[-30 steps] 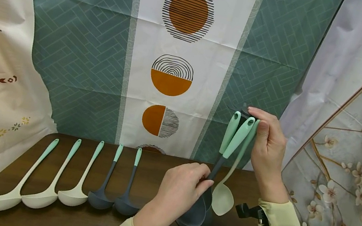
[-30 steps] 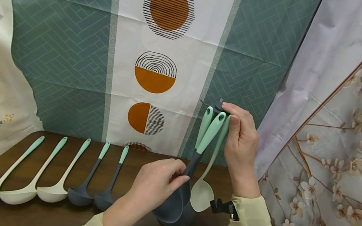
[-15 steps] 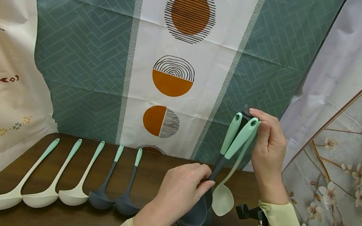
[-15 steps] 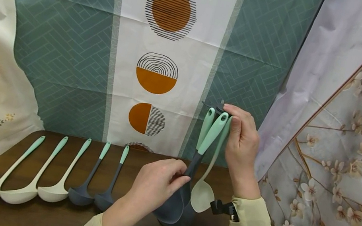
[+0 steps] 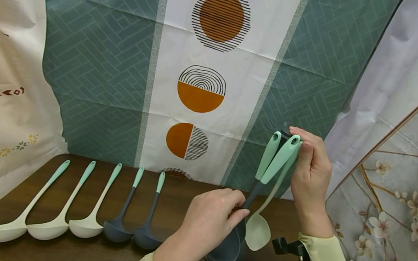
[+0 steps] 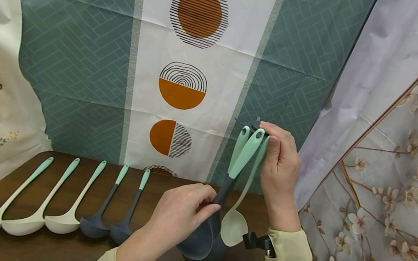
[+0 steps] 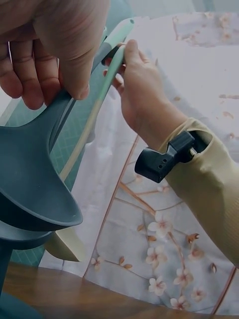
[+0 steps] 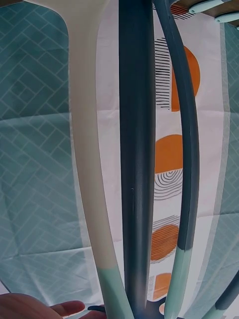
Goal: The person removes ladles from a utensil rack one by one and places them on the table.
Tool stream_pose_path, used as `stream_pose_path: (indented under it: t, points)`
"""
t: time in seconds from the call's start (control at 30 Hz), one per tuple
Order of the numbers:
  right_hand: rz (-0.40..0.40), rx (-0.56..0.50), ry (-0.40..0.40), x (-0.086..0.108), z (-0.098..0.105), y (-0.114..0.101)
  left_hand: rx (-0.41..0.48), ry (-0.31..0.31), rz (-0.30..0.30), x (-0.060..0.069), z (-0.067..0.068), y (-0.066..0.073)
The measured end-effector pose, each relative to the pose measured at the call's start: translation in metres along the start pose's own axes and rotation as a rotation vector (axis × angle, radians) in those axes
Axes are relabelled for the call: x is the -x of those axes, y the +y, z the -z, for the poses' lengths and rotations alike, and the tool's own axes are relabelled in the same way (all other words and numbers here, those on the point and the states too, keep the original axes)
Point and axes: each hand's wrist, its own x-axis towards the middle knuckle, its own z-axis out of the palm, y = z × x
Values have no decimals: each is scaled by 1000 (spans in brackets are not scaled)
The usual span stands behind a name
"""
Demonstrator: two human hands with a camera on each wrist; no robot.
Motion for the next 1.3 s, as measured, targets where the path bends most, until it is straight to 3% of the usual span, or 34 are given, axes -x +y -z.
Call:
stream_pose_path:
  t: [0.37,0.57,0.87,1.3]
  points:
    - [-6,-3,7,2,0,0,25,17,2,0,5,0]
    - [0,-2,23,-2,-4,-22,39,17,32,0,9,-4]
    - [-11,38,54,1,-3,-7,15,43,44,1,21,-13]
    - [6,119,108,0,-4,-27,-13,47,92,7,40,-24]
